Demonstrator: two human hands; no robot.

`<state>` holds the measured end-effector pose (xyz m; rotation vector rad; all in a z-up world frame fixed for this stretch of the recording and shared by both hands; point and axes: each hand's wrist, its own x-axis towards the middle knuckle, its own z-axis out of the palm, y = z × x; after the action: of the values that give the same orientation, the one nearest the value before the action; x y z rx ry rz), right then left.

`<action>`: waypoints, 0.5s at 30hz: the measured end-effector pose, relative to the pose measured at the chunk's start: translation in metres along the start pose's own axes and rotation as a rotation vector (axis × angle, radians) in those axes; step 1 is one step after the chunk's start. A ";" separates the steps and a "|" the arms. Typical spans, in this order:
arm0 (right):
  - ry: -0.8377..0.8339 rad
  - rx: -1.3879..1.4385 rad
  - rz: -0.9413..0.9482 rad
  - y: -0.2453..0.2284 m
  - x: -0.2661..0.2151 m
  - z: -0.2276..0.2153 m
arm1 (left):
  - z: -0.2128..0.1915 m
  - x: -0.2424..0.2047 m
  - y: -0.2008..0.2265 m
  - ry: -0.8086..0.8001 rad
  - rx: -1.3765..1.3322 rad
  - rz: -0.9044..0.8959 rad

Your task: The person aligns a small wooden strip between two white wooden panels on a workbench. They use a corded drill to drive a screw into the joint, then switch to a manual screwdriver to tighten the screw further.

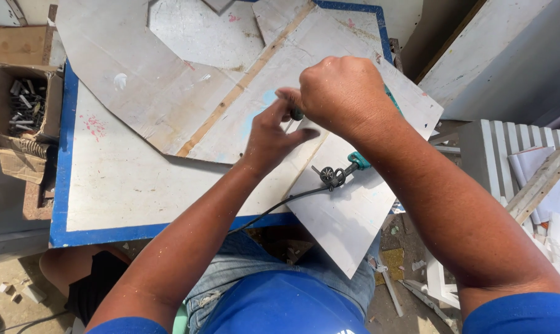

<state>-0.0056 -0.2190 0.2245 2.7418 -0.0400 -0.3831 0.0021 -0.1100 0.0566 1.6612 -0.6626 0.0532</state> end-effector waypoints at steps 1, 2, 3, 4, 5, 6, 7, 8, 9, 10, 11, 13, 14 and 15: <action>-0.005 0.004 -0.003 -0.002 -0.003 0.001 | 0.005 0.001 0.018 -0.002 0.001 -0.007; 0.038 -0.018 0.010 -0.004 -0.006 0.003 | 0.010 0.003 0.037 0.007 -0.071 -0.165; 0.093 -0.043 0.031 -0.004 -0.007 0.001 | 0.014 0.011 0.055 0.016 -0.142 -0.308; 0.099 -0.043 0.035 -0.006 -0.005 0.003 | 0.013 0.018 0.053 0.015 -0.140 -0.301; 0.133 -0.006 0.005 -0.007 -0.005 0.007 | 0.014 0.023 0.051 -0.045 -0.174 -0.270; 0.168 0.031 -0.026 -0.008 -0.005 0.011 | 0.016 0.028 0.048 -0.106 -0.208 -0.240; 0.162 0.032 -0.022 -0.001 -0.001 0.019 | 0.017 0.033 0.042 -0.111 -0.211 -0.243; 0.430 0.314 -0.294 0.007 0.003 0.027 | 0.019 0.037 0.035 -0.202 -0.265 -0.205; 0.702 0.594 -0.573 0.014 0.010 0.032 | 0.018 0.045 0.028 -0.286 -0.315 -0.162; 0.703 0.591 -0.576 0.017 0.009 0.032 | 0.017 0.049 0.020 -0.283 -0.315 -0.160; 0.546 1.001 -0.676 0.018 0.008 0.033 | 0.016 0.052 0.013 -0.367 -0.360 -0.118; 0.352 1.403 -0.766 0.016 0.007 0.036 | 0.014 0.054 -0.003 -0.448 -0.405 -0.078; 0.271 1.501 -0.761 0.013 0.008 0.038 | 0.013 0.054 -0.011 -0.484 -0.427 -0.162; 0.189 1.595 -0.760 0.009 0.009 0.040 | 0.011 0.054 -0.019 -0.518 -0.445 -0.243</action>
<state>-0.0072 -0.2424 0.1895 4.2325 1.3081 -0.3173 0.0522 -0.1403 0.0587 1.3086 -0.7821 -0.6733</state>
